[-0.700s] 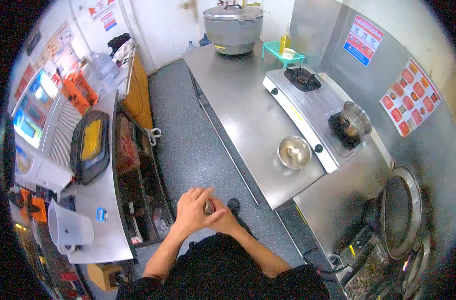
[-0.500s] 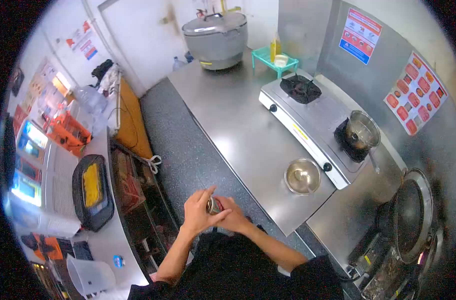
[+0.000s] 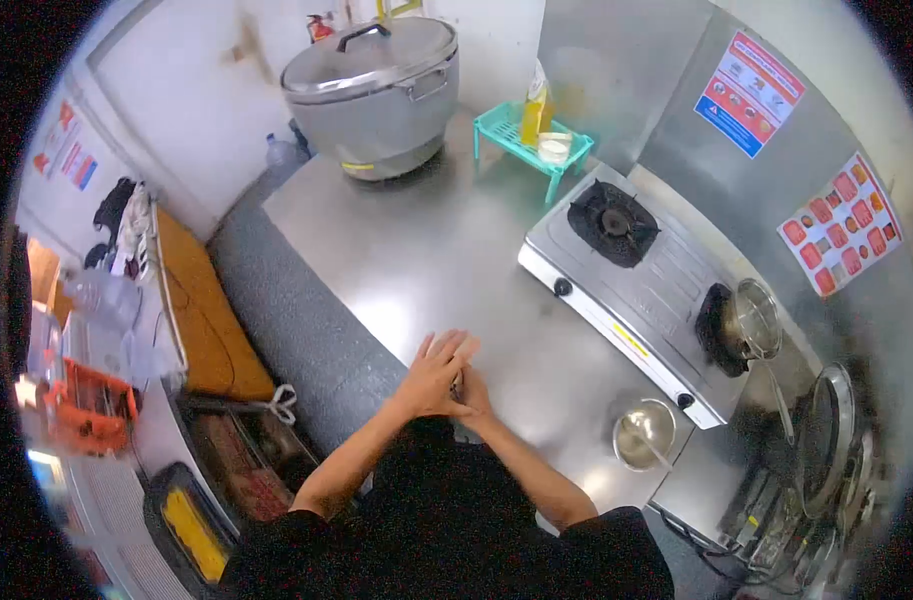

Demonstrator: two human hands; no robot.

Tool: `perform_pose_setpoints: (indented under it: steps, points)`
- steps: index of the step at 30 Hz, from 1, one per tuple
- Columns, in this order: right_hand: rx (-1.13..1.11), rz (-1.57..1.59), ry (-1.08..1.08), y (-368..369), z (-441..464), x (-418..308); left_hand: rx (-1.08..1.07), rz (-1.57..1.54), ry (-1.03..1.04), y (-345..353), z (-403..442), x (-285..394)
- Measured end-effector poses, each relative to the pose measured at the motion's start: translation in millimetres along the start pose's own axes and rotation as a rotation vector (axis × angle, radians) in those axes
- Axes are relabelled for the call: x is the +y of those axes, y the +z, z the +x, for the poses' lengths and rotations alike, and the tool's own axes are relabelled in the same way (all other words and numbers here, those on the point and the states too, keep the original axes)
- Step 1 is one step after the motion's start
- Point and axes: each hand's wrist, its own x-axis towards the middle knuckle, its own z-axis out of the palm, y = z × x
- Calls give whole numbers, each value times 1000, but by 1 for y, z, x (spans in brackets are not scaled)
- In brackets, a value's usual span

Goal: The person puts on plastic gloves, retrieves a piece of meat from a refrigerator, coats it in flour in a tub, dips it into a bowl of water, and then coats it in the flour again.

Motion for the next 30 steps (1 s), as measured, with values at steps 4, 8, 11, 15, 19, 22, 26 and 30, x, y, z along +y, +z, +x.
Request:
perform_pose_setpoints:
  steps: [4, 8, 11, 15, 19, 22, 26, 30]
  points:
    - [172, 172, 41, 36, 63, 35, -2, 54, 43, -40, 48, -68]
    - [282, -33, 229, 32, 138, 26, 226, -55, -113, -85, 69, -121]
    - [448, -32, 195, 8, 218, 38, 382, -269, -171, -85, 55, -166]
    - [780, -342, 161, -10, 252, 83, 222, -406, -238, -41, 27, -188]
    - [539, -1, 320, -24, 181, 67, 149, -427, -83, -17, 37, -132]
    - [407, 254, 320, -24, 50, 22, 83, -424, 296, 15, 62, -44]
    - [524, 147, 384, -29, -151, -18, -228, -496, 739, 80, 75, 82]
    - [963, 216, 573, -64, -345, -31, -451, -464, 1001, 149, 51, 226]
